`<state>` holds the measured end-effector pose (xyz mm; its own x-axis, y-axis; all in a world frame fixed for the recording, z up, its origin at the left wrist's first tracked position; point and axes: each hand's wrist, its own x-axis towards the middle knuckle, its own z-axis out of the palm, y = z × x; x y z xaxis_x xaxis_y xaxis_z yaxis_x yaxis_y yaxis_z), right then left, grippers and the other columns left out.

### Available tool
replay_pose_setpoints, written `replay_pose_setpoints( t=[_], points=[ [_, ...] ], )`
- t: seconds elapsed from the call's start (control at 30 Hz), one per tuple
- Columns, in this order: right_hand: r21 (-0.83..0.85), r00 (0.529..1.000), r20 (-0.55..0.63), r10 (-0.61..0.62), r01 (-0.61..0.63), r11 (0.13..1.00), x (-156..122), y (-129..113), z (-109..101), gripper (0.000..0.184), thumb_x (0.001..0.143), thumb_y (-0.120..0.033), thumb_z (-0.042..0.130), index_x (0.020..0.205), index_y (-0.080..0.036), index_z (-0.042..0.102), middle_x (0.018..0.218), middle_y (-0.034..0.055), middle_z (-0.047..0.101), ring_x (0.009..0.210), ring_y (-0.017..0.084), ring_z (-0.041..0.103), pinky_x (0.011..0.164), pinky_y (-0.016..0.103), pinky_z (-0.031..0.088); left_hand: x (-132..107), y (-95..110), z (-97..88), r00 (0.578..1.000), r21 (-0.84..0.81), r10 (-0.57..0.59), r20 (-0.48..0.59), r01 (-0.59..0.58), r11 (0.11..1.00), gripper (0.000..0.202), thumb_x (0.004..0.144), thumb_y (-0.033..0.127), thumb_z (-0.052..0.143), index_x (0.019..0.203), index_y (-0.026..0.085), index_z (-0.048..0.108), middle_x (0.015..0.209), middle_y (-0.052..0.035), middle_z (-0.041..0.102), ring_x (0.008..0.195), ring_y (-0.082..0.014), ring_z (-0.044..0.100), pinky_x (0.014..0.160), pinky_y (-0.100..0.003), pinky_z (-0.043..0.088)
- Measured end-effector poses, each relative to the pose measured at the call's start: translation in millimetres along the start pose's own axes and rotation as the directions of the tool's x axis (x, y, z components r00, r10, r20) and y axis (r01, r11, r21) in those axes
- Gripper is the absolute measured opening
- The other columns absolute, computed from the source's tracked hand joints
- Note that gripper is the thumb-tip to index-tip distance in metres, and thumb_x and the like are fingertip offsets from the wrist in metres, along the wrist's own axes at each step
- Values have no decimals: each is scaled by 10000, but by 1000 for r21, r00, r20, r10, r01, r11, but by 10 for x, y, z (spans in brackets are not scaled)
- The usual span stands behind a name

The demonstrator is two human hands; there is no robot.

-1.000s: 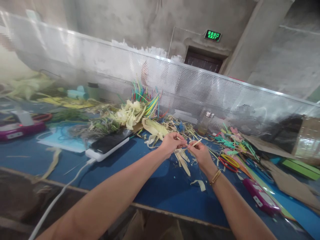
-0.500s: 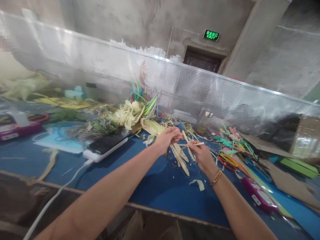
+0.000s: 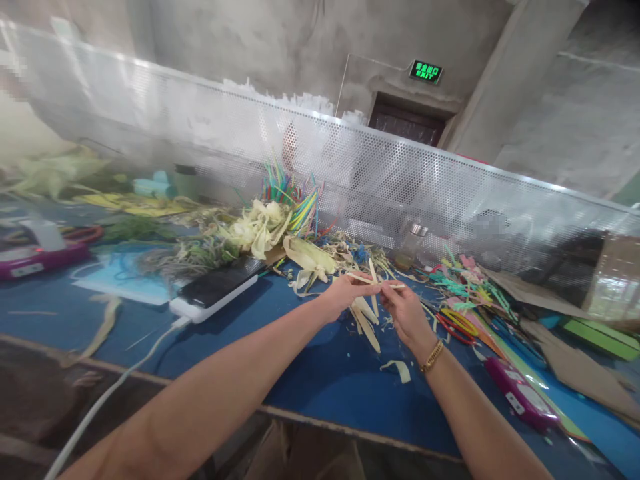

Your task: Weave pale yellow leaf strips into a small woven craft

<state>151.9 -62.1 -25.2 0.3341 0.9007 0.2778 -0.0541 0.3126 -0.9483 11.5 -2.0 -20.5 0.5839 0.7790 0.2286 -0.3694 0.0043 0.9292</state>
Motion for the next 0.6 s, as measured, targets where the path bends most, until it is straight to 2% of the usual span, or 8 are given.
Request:
replay_pose_setpoints(
  t=[0.13, 0.23, 0.4, 0.6],
  points=[
    [-43, 1000, 20, 20, -19, 999, -20, 3, 23, 311, 633, -440, 736, 762, -188, 605, 711, 6, 589, 639, 137, 506, 628, 280, 435, -30, 21, 56, 999, 38, 23, -28, -21, 999, 304, 641, 405, 726, 643, 154, 555, 589, 33, 522, 588, -82, 465, 597, -219, 363],
    [-49, 999, 35, 25, -23, 999, -15, 26, 34, 303, 616, -419, 734, 759, -192, 593, 719, 15, 598, 667, 155, 527, 643, 291, 441, -36, 0, 84, 1000, 47, 9, -10, -8, 999, 324, 674, 430, 685, 607, 157, 524, 539, 40, 484, 531, -72, 418, 531, -214, 313],
    [-30, 1000, 25, 18, -18, 999, -8, 32, 28, 295, 589, -363, 751, 778, -200, 594, 720, 10, 607, 671, 155, 546, 669, 305, 445, -14, -44, 70, 999, 62, -36, -20, 37, 997, 245, 658, 336, 682, 614, 160, 517, 522, 41, 492, 487, -64, 405, 475, -212, 260],
    [-54, 1000, -7, -15, 15, 998, -16, 7, 22, 342, 561, -352, 783, 798, -198, 591, 688, -5, 614, 649, 147, 558, 669, 301, 434, -1, -32, 52, 996, 11, -93, -12, 93, 996, 161, 626, 233, 670, 632, 153, 531, 592, 18, 560, 490, -52, 444, 465, -197, 283]
  ],
)
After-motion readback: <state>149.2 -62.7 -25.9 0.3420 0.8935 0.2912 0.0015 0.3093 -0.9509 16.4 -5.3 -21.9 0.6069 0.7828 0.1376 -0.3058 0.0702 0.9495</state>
